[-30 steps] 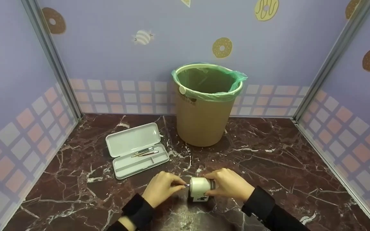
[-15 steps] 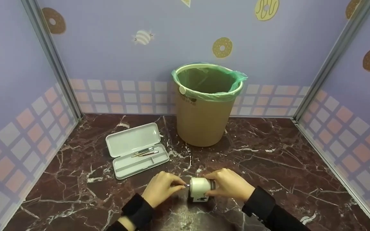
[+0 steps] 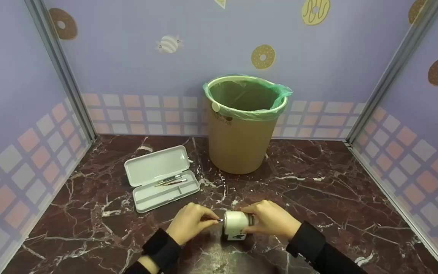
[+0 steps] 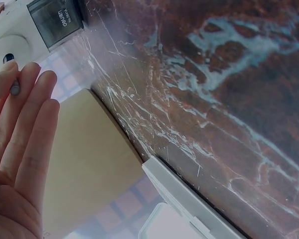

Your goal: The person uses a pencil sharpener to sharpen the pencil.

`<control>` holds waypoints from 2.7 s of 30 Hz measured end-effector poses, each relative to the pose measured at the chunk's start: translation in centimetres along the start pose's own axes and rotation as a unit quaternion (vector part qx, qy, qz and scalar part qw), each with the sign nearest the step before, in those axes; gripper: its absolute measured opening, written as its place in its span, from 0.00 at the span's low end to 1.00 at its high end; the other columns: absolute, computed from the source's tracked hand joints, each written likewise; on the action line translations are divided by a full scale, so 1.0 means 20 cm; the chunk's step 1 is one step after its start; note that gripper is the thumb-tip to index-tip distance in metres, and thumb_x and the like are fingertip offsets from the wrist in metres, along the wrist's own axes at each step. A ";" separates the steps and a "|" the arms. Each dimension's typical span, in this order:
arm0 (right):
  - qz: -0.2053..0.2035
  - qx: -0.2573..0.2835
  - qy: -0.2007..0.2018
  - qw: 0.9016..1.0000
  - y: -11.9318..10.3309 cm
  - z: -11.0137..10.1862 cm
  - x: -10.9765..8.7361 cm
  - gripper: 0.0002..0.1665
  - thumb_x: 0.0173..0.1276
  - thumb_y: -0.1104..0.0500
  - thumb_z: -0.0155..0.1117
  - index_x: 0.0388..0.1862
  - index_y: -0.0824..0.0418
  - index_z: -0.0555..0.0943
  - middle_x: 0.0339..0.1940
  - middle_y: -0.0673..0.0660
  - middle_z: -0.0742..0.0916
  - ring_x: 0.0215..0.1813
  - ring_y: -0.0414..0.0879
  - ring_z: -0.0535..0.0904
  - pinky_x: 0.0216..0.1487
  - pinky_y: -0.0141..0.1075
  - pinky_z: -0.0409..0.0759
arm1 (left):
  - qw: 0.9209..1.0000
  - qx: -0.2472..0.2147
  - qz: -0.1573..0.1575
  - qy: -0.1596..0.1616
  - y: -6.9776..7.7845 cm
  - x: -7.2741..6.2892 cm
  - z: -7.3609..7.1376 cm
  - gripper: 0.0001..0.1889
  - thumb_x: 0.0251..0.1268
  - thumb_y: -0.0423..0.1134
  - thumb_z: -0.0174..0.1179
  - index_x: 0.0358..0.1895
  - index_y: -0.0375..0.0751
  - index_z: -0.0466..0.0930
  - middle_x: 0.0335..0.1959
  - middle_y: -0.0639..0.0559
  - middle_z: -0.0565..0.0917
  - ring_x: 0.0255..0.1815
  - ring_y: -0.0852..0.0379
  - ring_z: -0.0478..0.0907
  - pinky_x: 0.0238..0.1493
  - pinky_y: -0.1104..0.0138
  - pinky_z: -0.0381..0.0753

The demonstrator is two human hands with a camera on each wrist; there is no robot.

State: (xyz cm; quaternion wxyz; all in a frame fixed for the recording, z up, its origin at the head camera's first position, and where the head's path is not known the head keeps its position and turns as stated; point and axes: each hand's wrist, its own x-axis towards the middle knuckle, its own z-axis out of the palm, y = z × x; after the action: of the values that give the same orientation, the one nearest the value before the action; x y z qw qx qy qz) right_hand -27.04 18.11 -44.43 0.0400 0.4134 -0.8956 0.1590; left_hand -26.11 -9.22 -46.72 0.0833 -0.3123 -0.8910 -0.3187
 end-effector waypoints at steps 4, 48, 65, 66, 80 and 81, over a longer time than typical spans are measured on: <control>0.001 -0.004 0.001 1.000 0.00 0.00 0.00 0.21 0.58 0.49 0.80 0.46 0.59 0.88 0.35 0.53 0.92 0.30 0.35 0.82 0.32 0.26 0.78 | 1.000 0.000 0.003 -0.003 0.00 0.00 0.00 0.04 0.60 0.38 0.71 0.36 0.44 0.92 0.34 0.50 0.93 0.32 0.58 0.90 0.39 0.68 0.87; 0.013 -0.015 -0.008 1.000 -0.01 -0.01 0.01 0.20 0.56 0.48 0.80 0.43 0.57 0.88 0.32 0.51 0.92 0.26 0.32 0.78 0.29 0.25 0.75 | 1.000 0.001 0.014 0.000 -0.02 -0.01 -0.02 0.04 0.60 0.37 0.71 0.36 0.43 0.92 0.34 0.50 0.93 0.32 0.59 0.90 0.39 0.68 0.87; 0.006 -0.028 -0.003 1.000 -0.02 -0.01 0.01 0.18 0.55 0.48 0.81 0.38 0.56 0.87 0.30 0.49 0.91 0.26 0.32 0.76 0.27 0.25 0.73 | 1.000 0.000 0.003 -0.010 -0.03 -0.02 -0.03 0.04 0.61 0.38 0.71 0.37 0.44 0.92 0.33 0.50 0.93 0.31 0.60 0.89 0.39 0.69 0.87; 0.007 -0.028 -0.003 1.000 -0.03 -0.01 0.01 0.18 0.55 0.48 0.81 0.39 0.56 0.87 0.30 0.49 0.91 0.26 0.32 0.77 0.27 0.25 0.73 | 1.000 -0.001 0.003 -0.012 -0.03 -0.02 -0.03 0.04 0.61 0.38 0.71 0.37 0.43 0.92 0.33 0.50 0.93 0.31 0.60 0.89 0.38 0.70 0.87; 0.003 -0.026 0.001 1.000 -0.02 -0.01 0.02 0.17 0.54 0.48 0.81 0.36 0.54 0.86 0.27 0.48 0.89 0.25 0.31 0.73 0.26 0.24 0.71 | 1.000 -0.015 0.003 -0.020 -0.05 -0.02 -0.04 0.05 0.62 0.37 0.70 0.37 0.42 0.92 0.34 0.50 0.93 0.32 0.59 0.90 0.38 0.71 0.86; 0.003 -0.027 0.000 1.000 -0.02 -0.01 0.02 0.17 0.54 0.48 0.81 0.36 0.54 0.86 0.27 0.48 0.89 0.25 0.31 0.73 0.26 0.24 0.71 | 1.000 -0.015 0.004 -0.019 -0.05 -0.02 -0.04 0.05 0.61 0.37 0.70 0.37 0.42 0.92 0.34 0.50 0.93 0.31 0.59 0.90 0.38 0.71 0.86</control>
State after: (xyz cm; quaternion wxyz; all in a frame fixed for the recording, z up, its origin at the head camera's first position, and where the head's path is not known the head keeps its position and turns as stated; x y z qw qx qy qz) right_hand -26.95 17.60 -44.07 0.0510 0.4094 -0.9009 0.1351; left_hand -26.40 -10.53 -46.64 0.0629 -0.3235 -0.8863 -0.3254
